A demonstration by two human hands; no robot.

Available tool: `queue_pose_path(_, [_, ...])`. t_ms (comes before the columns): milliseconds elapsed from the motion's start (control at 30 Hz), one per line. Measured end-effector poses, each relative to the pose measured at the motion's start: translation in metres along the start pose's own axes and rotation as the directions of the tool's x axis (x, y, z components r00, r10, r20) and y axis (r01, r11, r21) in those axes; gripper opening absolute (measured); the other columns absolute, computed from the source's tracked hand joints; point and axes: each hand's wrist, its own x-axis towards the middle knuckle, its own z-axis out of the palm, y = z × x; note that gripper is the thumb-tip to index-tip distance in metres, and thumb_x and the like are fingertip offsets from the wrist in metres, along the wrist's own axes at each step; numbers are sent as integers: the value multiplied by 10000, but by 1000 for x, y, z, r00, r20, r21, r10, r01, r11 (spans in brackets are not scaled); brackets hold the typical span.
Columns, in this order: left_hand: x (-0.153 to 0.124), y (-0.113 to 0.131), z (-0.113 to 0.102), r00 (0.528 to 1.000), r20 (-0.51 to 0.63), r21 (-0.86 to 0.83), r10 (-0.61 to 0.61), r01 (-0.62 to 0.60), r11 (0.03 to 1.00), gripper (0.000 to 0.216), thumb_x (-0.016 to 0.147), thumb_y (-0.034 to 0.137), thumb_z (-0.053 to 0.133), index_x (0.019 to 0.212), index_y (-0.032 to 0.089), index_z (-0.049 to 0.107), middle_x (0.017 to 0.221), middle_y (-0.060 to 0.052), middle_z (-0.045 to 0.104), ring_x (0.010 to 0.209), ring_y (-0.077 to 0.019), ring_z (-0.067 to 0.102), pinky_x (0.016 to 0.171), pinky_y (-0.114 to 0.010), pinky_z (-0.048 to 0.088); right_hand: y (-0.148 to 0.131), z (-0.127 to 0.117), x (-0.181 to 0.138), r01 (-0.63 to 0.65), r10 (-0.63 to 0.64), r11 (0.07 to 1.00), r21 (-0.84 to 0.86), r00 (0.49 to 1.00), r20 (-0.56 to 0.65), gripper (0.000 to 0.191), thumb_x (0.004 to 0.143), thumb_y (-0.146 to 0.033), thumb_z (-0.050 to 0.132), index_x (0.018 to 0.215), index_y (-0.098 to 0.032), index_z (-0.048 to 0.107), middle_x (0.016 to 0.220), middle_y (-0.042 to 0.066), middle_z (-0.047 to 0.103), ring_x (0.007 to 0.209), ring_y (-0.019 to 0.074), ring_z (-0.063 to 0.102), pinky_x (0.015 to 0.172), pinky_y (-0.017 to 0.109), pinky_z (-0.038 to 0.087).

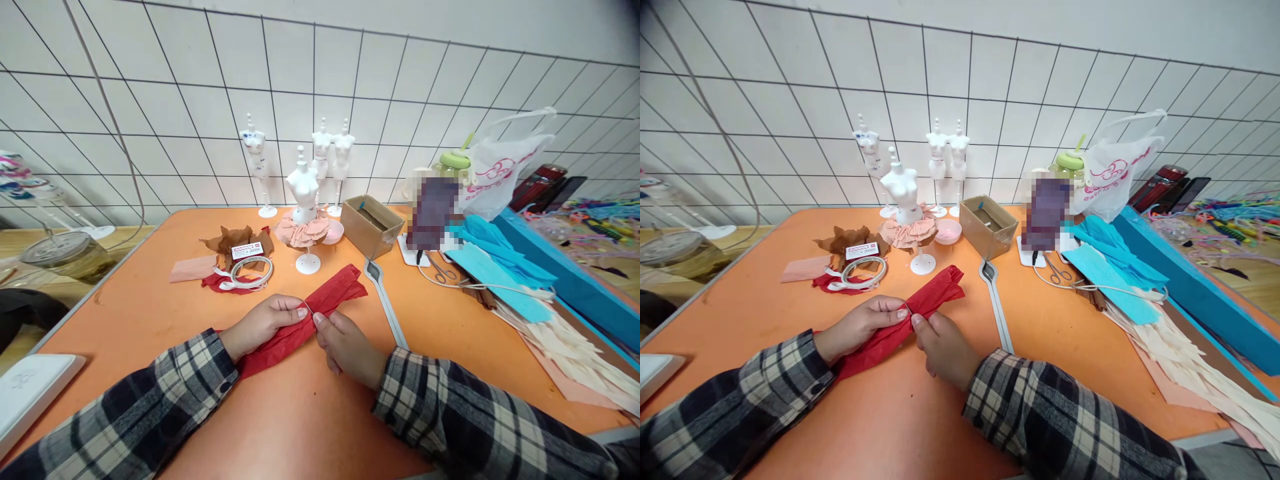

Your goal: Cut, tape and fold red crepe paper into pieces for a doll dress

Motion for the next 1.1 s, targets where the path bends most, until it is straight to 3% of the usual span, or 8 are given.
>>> queue_pose_path(233, [-1, -3, -3, 995, -86, 20, -52, 54, 998, 304, 736, 406, 743, 701, 114, 663, 659, -8, 661, 589, -107, 534, 590, -209, 419, -4, 0, -1, 2, -2, 1000, -12, 1000, 11, 383, 912, -551, 430, 738, -215, 373, 587, -86, 364, 316, 36, 302, 279, 180, 279])
queue_pose_path(467, [-1, -7, -6, 992, -115, 100, -60, 72, 992, 350, 744, 447, 720, 708, 106, 650, 674, -11, 625, 634, -128, 528, 611, -231, 423, -1, -2, 3, -52, 49, 997, 63, 997, 51, 328, 899, -543, 445, 864, -218, 429, 589, -98, 368, 327, 56, 341, 284, 184, 331])
queue_pose_path(1100, [-1, -4, -4, 995, -90, 219, -34, 53, 974, 393, 734, 506, 700, 656, 126, 635, 592, 10, 536, 601, -126, 468, 569, -233, 389, -5, 2, 3, -111, 110, 993, 39, 994, 7, 385, 882, -550, 484, 712, -219, 387, 521, -97, 357, 306, 52, 289, 281, 199, 261])
